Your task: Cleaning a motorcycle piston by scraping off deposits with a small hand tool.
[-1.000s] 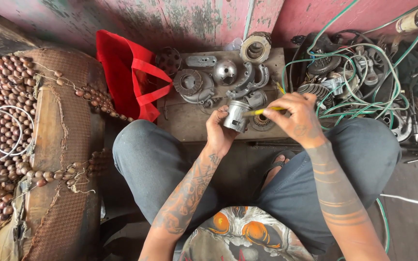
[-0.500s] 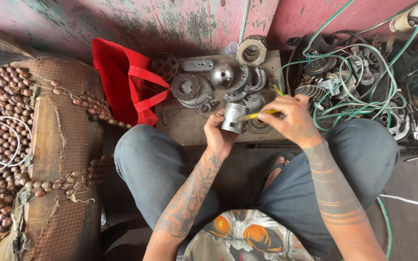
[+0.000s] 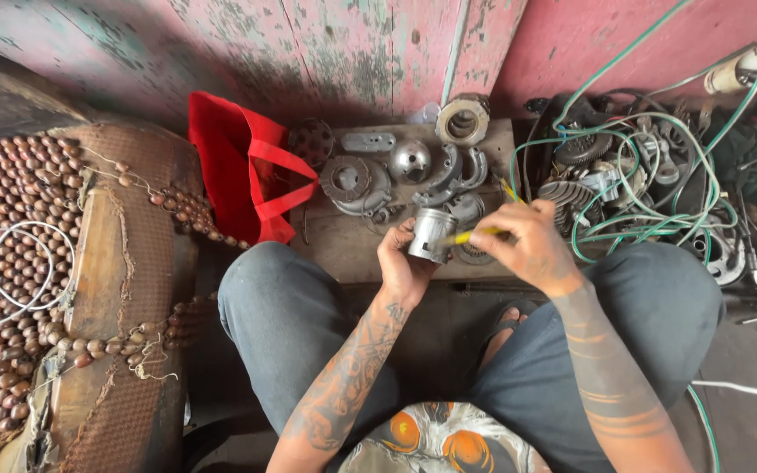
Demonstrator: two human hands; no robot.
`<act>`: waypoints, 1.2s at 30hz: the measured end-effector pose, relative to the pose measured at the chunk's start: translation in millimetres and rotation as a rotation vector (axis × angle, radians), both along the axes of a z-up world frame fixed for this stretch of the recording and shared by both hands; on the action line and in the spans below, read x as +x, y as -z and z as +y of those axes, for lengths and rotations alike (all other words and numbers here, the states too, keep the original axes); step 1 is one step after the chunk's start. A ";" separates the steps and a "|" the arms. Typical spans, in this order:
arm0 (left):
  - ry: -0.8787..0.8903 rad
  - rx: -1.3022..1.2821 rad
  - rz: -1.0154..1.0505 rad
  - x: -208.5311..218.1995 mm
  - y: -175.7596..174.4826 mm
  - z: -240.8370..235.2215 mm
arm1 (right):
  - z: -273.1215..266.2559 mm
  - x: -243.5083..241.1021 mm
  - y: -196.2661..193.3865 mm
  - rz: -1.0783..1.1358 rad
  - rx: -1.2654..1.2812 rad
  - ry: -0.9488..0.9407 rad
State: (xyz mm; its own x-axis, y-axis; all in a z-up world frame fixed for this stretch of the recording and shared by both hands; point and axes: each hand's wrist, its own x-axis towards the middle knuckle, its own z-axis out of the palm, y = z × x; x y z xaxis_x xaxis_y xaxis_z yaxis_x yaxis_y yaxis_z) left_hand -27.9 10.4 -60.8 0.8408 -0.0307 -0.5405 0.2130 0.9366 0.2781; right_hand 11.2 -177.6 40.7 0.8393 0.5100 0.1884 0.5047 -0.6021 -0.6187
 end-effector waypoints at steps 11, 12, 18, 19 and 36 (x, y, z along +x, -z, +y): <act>-0.008 0.016 0.028 2.5 11.4 -3.8 | -2.1 1.4 6.7 -0.069 -0.025 0.000; -0.007 0.017 0.029 0.7 6.5 -5.0 | -2.1 1.9 7.6 -0.078 -0.040 -0.007; -0.008 0.007 0.035 0.6 12.7 -4.2 | -10.6 3.2 6.6 -0.077 -0.037 0.067; -0.009 0.005 0.036 0.7 14.6 -4.7 | -7.9 0.9 7.7 -0.077 -0.039 0.065; -0.042 0.021 0.068 -0.6 6.9 2.6 | -19.6 7.6 9.4 -0.115 -0.112 0.171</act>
State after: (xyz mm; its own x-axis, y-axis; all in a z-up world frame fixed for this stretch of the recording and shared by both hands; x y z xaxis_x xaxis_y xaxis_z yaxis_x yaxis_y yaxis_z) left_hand -28.5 13.0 -67.7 0.8025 0.0159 -0.5964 0.1923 0.9394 0.2838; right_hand 18.8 -197.2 31.3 0.8916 0.3854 0.2376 0.4526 -0.7467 -0.4874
